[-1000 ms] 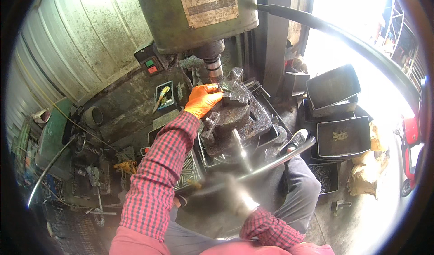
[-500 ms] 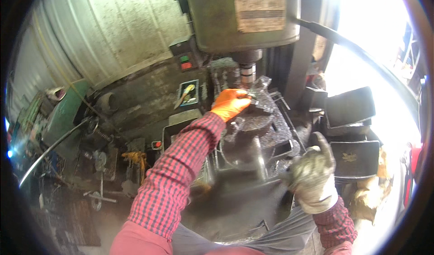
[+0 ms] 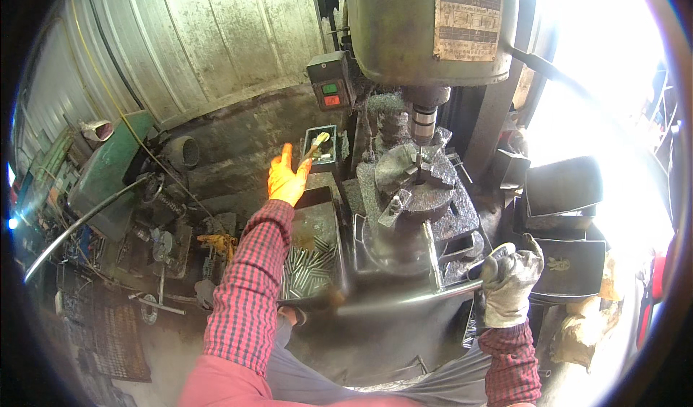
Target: The person operates a drill press in a workshop, repeatedly picking up small metal rods from a tray, placing them into the chuck, and using the lever to lower the drill. The person wears orange and white gloves and works continuously on the same batch of rods.
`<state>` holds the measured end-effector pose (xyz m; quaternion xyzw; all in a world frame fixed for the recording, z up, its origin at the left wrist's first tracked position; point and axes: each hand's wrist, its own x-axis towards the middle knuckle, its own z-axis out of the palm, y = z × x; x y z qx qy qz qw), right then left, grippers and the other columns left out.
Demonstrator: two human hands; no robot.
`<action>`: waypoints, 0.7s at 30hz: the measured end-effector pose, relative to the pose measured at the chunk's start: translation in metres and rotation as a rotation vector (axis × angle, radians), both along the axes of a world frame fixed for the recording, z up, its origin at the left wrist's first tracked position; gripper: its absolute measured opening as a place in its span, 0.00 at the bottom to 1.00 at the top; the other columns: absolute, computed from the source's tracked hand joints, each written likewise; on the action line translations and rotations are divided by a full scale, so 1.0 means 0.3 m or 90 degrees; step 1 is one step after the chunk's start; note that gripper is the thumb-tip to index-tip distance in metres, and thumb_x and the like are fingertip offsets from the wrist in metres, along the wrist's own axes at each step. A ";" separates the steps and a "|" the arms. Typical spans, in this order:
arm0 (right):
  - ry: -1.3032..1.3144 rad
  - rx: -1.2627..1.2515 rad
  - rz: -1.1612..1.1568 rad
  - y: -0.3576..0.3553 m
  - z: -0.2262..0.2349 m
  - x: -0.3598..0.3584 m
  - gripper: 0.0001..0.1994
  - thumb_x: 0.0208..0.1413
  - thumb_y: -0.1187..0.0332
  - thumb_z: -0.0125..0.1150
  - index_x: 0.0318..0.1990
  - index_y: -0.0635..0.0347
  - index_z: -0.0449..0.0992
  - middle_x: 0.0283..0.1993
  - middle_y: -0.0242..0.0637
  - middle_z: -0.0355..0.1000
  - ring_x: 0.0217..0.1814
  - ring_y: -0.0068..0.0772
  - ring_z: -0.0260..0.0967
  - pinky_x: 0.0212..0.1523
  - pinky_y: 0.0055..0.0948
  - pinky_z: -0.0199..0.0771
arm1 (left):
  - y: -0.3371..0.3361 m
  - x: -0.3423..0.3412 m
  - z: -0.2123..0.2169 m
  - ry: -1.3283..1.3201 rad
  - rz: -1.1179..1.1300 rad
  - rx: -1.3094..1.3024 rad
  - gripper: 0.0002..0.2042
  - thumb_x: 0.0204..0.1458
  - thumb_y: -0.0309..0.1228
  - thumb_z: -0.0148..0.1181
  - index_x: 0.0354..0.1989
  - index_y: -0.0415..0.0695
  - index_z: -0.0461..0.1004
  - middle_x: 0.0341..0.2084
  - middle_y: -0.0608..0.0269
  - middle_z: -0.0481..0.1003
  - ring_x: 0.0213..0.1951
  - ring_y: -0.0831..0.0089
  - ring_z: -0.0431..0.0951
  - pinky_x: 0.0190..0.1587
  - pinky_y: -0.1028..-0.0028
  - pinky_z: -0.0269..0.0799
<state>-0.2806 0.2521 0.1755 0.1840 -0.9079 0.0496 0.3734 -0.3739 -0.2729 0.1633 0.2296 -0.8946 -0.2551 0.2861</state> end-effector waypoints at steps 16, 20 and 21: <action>0.047 -0.059 0.036 -0.029 0.057 -0.011 0.19 0.63 0.51 0.64 0.31 0.58 0.84 0.23 0.37 0.69 0.35 0.45 0.71 0.65 0.56 0.71 | 0.365 0.100 0.109 0.219 -0.479 0.296 0.13 0.71 0.34 0.64 0.56 0.40 0.85 0.36 0.75 0.78 0.35 0.84 0.74 0.41 0.79 0.71; -0.133 -0.080 0.170 0.044 0.146 0.023 0.10 0.53 0.59 0.69 0.35 0.55 0.86 0.30 0.39 0.78 0.39 0.43 0.77 0.68 0.53 0.71 | 0.412 0.013 0.156 0.190 -0.431 0.301 0.12 0.70 0.35 0.65 0.53 0.40 0.86 0.31 0.78 0.76 0.33 0.84 0.72 0.37 0.79 0.68; -0.231 -0.163 0.222 0.082 0.190 0.039 0.09 0.51 0.63 0.70 0.38 0.53 0.87 0.34 0.39 0.81 0.42 0.42 0.80 0.69 0.52 0.71 | 0.385 -0.003 0.153 0.182 -0.391 0.288 0.12 0.70 0.36 0.66 0.53 0.41 0.86 0.30 0.79 0.77 0.32 0.84 0.71 0.37 0.79 0.67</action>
